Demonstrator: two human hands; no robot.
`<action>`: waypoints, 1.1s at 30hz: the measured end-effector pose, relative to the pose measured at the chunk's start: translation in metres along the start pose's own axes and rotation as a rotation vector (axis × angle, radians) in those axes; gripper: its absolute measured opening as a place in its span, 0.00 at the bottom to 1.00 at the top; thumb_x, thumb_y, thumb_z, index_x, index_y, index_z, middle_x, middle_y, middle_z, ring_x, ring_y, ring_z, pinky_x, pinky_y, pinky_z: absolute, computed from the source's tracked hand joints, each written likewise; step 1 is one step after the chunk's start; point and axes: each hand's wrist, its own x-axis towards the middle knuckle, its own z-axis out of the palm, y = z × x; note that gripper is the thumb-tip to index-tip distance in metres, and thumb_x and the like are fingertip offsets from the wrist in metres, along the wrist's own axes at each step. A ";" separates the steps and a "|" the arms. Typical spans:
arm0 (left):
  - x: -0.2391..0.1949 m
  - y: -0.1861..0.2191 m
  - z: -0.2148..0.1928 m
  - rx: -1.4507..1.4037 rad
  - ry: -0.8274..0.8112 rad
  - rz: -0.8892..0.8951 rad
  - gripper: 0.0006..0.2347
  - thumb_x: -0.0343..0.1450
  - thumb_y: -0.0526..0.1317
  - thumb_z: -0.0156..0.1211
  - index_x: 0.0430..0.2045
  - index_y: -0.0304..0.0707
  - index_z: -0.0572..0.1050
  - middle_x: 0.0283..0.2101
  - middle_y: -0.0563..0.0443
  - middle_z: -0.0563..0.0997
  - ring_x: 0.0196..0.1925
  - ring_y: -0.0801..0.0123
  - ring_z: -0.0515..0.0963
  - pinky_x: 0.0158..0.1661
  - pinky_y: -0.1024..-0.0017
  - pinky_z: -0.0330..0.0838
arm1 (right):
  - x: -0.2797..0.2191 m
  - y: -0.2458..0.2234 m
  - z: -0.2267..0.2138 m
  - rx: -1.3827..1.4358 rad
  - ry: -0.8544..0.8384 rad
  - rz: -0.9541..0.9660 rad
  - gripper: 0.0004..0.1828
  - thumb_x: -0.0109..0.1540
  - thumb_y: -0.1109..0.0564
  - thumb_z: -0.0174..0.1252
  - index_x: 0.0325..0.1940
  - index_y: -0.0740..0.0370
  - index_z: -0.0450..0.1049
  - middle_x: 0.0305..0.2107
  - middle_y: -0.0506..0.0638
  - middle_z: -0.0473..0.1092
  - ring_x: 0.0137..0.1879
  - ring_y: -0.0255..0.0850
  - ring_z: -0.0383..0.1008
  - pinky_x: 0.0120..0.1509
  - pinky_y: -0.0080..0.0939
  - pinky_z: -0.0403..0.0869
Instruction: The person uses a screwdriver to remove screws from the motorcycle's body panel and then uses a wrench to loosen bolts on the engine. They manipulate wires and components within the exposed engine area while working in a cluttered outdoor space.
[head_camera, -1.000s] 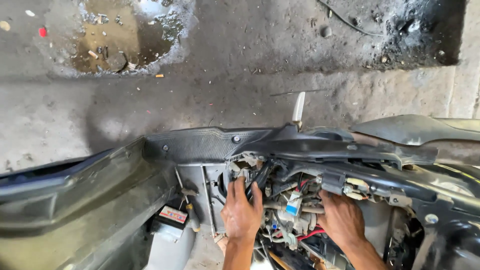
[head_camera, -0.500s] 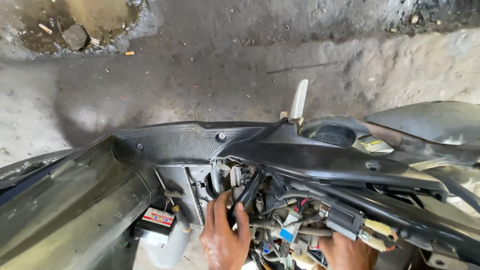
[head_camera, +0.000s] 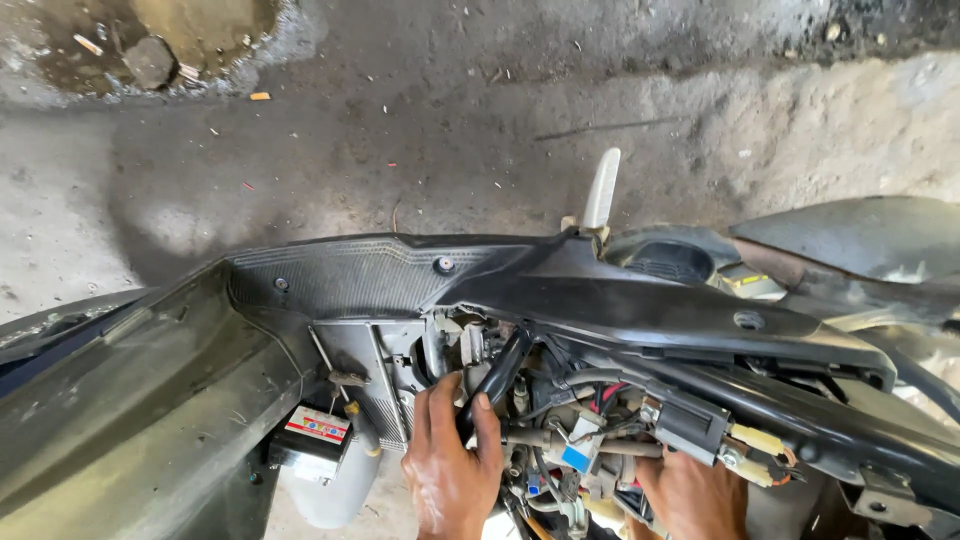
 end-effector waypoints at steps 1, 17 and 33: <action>0.001 0.002 -0.002 0.003 -0.009 -0.015 0.13 0.75 0.45 0.52 0.46 0.35 0.74 0.40 0.45 0.79 0.31 0.61 0.85 0.20 0.66 0.85 | 0.001 0.000 -0.002 -0.002 -0.004 -0.008 0.30 0.66 0.25 0.40 0.19 0.42 0.64 0.13 0.35 0.57 0.17 0.28 0.56 0.25 0.30 0.61; -0.010 0.001 -0.017 0.000 -0.051 0.009 0.14 0.77 0.43 0.51 0.44 0.27 0.75 0.37 0.38 0.80 0.19 0.65 0.83 0.13 0.74 0.83 | -0.029 -0.003 -0.020 0.046 0.521 -0.308 0.37 0.58 0.55 0.60 0.72 0.44 0.65 0.10 0.37 0.68 0.16 0.31 0.67 0.24 0.32 0.77; -0.015 0.007 -0.044 -0.008 -0.165 -0.080 0.16 0.77 0.47 0.49 0.51 0.35 0.72 0.42 0.44 0.78 0.29 0.57 0.84 0.19 0.59 0.83 | -0.087 0.001 -0.042 0.011 0.638 -0.317 0.36 0.58 0.56 0.64 0.70 0.53 0.61 0.37 0.51 0.77 0.41 0.42 0.82 0.45 0.43 0.89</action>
